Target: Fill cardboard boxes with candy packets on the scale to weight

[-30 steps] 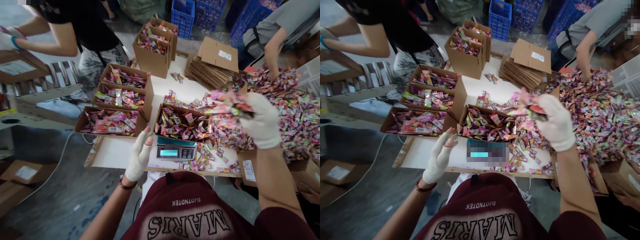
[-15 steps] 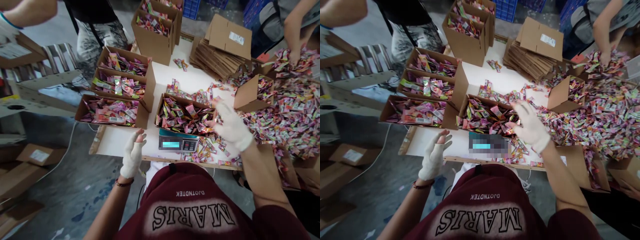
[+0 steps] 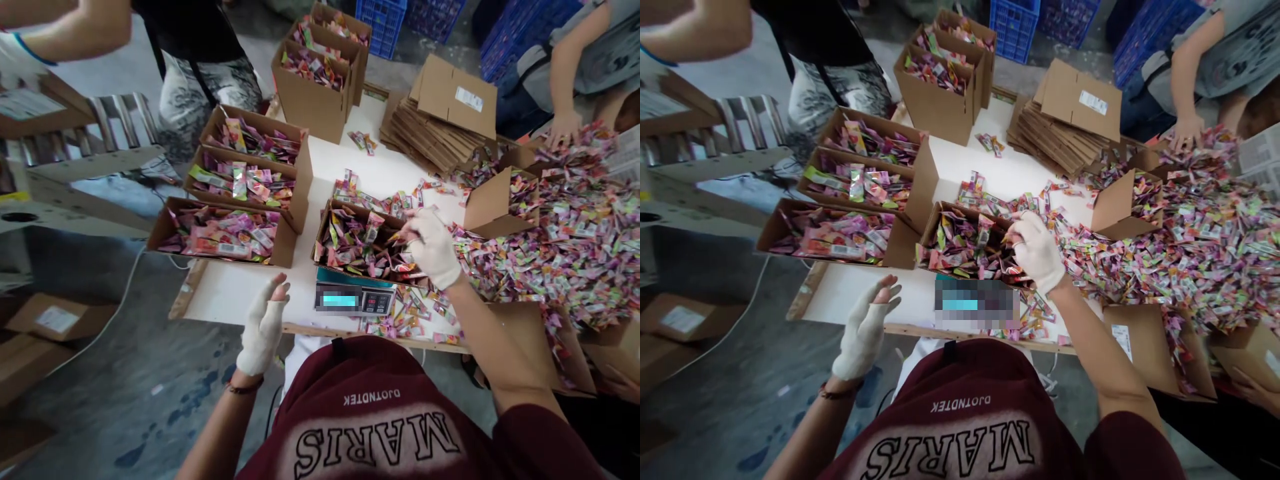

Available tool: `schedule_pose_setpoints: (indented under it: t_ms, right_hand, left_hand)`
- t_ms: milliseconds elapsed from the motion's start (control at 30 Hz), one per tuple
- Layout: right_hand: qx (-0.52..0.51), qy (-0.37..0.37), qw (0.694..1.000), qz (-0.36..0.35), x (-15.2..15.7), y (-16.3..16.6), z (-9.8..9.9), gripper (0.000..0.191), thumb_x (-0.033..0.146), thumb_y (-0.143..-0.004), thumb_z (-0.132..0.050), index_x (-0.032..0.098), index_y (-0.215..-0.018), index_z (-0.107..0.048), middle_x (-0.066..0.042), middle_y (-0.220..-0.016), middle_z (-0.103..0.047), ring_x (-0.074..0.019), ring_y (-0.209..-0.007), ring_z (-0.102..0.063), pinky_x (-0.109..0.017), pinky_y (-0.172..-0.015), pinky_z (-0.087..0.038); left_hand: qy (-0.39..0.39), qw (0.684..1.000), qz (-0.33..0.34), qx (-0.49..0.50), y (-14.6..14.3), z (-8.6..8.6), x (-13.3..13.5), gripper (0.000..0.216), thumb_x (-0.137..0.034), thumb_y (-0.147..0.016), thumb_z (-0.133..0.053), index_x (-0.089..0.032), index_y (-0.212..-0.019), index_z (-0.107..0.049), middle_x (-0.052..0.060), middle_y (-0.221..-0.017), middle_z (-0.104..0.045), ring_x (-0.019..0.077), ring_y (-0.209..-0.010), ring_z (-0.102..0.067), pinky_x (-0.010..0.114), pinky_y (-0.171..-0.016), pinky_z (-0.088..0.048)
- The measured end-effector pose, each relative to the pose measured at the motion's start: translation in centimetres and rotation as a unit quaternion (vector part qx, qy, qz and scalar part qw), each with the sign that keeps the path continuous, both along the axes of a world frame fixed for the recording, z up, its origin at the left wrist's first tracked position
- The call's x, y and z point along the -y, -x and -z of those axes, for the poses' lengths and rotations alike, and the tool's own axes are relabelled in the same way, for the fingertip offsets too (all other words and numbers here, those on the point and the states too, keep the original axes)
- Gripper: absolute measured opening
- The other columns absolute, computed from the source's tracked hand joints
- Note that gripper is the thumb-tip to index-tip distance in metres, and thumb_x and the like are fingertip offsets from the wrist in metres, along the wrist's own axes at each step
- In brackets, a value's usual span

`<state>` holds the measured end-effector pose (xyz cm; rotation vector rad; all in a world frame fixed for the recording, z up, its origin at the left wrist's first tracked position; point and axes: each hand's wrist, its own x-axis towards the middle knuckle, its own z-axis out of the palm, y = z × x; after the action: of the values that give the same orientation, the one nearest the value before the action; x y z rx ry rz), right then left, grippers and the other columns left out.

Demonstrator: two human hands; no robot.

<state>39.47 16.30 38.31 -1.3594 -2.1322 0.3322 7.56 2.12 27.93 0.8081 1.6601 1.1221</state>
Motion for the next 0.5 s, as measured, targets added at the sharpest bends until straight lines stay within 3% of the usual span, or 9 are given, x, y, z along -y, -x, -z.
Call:
schedule_pose_setpoints:
  t_ms: [133,267,367,500]
  right_hand:
    - [-0.058,-0.069,0.99,0.111,1.9,-4.1,-5.1,0.01,0.029,-0.095,-0.063,0.023,-0.095,-0.071,-0.004,-0.093,-0.074,-0.0208,-0.087,-0.071,-0.037,-0.085,-0.059]
    - [0.028,-0.133,0.96,0.247,4.6,-10.3,-8.6,0.022,0.042,-0.095,-0.064,0.023,-0.098,-0.072,-0.009,-0.094,-0.074,-0.0256,-0.089,-0.071,-0.041,-0.086,-0.057]
    - [0.167,-0.14,0.928,0.301,5.8,-15.1,-8.5,0.027,0.046,-0.096,-0.058,0.023,-0.097,-0.072,-0.011,-0.092,-0.073,-0.0287,-0.091,-0.07,-0.045,-0.089,-0.055]
    - [0.253,-0.072,0.93,0.258,6.2,-18.5,-6.0,0.042,0.052,-0.095,-0.054,0.018,-0.115,-0.069,-0.019,-0.117,-0.069,-0.0355,-0.119,-0.063,-0.054,-0.102,-0.053]
  left_hand:
    - [-0.021,0.999,0.024,-0.009,-0.6,0.0,-1.0,0.066,-0.069,-0.094,-0.058,-0.02,-0.138,-0.063,0.016,-0.143,-0.063,0.0334,-0.128,-0.064,0.047,-0.108,-0.054]
    - [-0.039,0.999,0.031,-0.002,-0.9,0.0,-1.7,0.065,-0.068,-0.094,-0.059,-0.02,-0.138,-0.064,0.016,-0.144,-0.062,0.0338,-0.129,-0.064,0.047,-0.108,-0.054]
    - [-0.039,0.999,0.029,-0.006,-0.8,0.2,-1.8,0.069,-0.069,-0.093,-0.059,-0.018,-0.137,-0.064,0.017,-0.143,-0.063,0.0342,-0.128,-0.064,0.047,-0.108,-0.054]
    - [-0.001,1.0,0.027,0.01,0.4,0.8,-1.3,0.072,-0.072,-0.087,-0.063,-0.018,-0.136,-0.063,0.018,-0.145,-0.061,0.0342,-0.132,-0.061,0.048,-0.109,-0.052]
